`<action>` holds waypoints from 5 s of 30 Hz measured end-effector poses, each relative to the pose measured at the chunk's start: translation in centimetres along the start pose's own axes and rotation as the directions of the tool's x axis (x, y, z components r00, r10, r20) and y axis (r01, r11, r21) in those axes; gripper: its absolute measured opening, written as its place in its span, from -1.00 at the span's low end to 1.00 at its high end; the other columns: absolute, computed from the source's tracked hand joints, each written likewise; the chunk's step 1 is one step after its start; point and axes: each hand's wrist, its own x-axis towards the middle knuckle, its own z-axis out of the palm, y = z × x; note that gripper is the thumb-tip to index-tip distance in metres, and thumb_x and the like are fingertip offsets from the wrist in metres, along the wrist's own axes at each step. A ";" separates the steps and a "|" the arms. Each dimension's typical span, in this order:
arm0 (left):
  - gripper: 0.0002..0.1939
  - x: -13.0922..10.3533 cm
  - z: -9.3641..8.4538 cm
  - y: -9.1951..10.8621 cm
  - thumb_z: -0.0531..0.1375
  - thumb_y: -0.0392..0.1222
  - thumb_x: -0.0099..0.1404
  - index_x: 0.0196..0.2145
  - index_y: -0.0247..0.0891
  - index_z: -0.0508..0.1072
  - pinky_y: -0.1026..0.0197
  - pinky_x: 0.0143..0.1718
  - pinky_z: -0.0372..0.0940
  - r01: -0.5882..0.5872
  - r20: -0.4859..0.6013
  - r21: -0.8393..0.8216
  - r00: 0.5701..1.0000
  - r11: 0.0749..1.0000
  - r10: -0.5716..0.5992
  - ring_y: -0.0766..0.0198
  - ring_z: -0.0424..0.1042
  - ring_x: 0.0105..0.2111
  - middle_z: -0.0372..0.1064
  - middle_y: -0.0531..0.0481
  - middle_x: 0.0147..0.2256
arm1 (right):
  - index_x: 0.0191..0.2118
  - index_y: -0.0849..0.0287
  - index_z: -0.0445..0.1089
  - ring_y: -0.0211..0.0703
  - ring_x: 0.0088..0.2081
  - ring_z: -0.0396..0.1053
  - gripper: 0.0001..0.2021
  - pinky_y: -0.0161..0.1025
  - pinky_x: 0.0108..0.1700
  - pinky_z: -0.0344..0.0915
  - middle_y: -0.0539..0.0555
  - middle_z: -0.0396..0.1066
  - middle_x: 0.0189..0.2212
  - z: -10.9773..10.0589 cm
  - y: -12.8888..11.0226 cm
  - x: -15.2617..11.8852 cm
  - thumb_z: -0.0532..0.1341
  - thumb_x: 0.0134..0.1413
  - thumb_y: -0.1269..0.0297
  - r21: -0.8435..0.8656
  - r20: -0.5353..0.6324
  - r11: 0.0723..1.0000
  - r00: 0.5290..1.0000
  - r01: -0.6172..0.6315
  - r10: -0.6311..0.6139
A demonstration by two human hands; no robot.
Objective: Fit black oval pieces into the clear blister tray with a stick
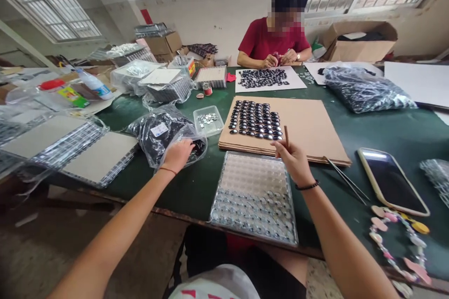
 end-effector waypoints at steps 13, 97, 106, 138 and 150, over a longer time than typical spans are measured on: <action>-0.58 -0.2 -0.8 1.0 -0.15 -0.03 0.30 -0.18 -0.31 0.38 0.18 -0.35 0.13 0.126 -0.214 -0.082 0.967 0.989 -0.141 0.09 0.36 -0.37 0.40 -0.18 -0.36 | -0.53 0.24 0.32 -0.31 -0.56 0.23 -0.58 -0.37 -0.49 0.11 0.02 0.29 -0.62 1.1 -3.6 -2.5 -0.07 0.19 0.12 -0.298 0.626 0.914 0.779 0.275 -0.031; -0.57 1.0 -3.3 14.2 0.16 0.07 0.08 -0.22 -0.34 0.46 0.24 -0.32 0.22 0.070 0.075 -0.997 0.965 0.030 0.251 0.26 0.34 -0.38 0.42 -0.07 -0.38 | -0.38 0.19 0.19 -0.36 -0.66 0.26 -0.75 -0.38 -0.62 0.20 0.02 0.37 -0.51 4.5 -2.7 -1.9 0.04 0.12 0.09 0.080 -0.008 0.993 0.996 0.091 -0.091; -0.67 1.1 -3.6 13.6 0.14 0.01 0.13 -0.26 -0.29 0.46 0.21 -0.17 0.23 -0.091 -0.041 -0.980 0.964 0.179 0.263 0.18 0.38 -0.24 0.43 -0.10 -0.26 | -0.41 0.19 0.19 -0.38 -0.68 0.22 -0.78 -0.37 -0.63 0.18 0.00 0.35 -0.53 4.9 -2.3 -1.9 0.05 0.13 0.14 0.175 -0.026 0.984 0.999 0.035 -0.031; -0.66 1.7 -3.2 13.5 0.21 -0.01 0.05 -0.24 -0.25 0.49 0.37 -0.55 0.14 -0.083 0.020 -0.931 0.961 0.355 0.277 0.42 0.19 -0.60 0.42 0.03 -0.46 | -0.34 0.17 0.24 -0.30 -0.53 0.22 -0.90 -0.35 -0.46 0.12 -0.01 0.27 -0.55 4.4 -2.4 -2.9 0.02 0.14 0.36 -0.394 0.182 0.780 0.874 0.485 -0.451; -0.72 1.5 -3.3 13.6 0.18 -0.05 0.10 -0.24 -0.20 0.48 0.38 -0.54 0.13 -0.118 0.007 -0.928 0.943 0.354 0.332 0.43 0.17 -0.59 0.44 0.07 -0.39 | -0.37 0.19 0.22 -0.30 -0.53 0.21 -0.88 -0.35 -0.46 0.09 0.00 0.29 -0.54 4.4 -2.4 -2.7 0.00 0.15 0.36 -0.486 0.240 0.729 0.876 0.482 -0.419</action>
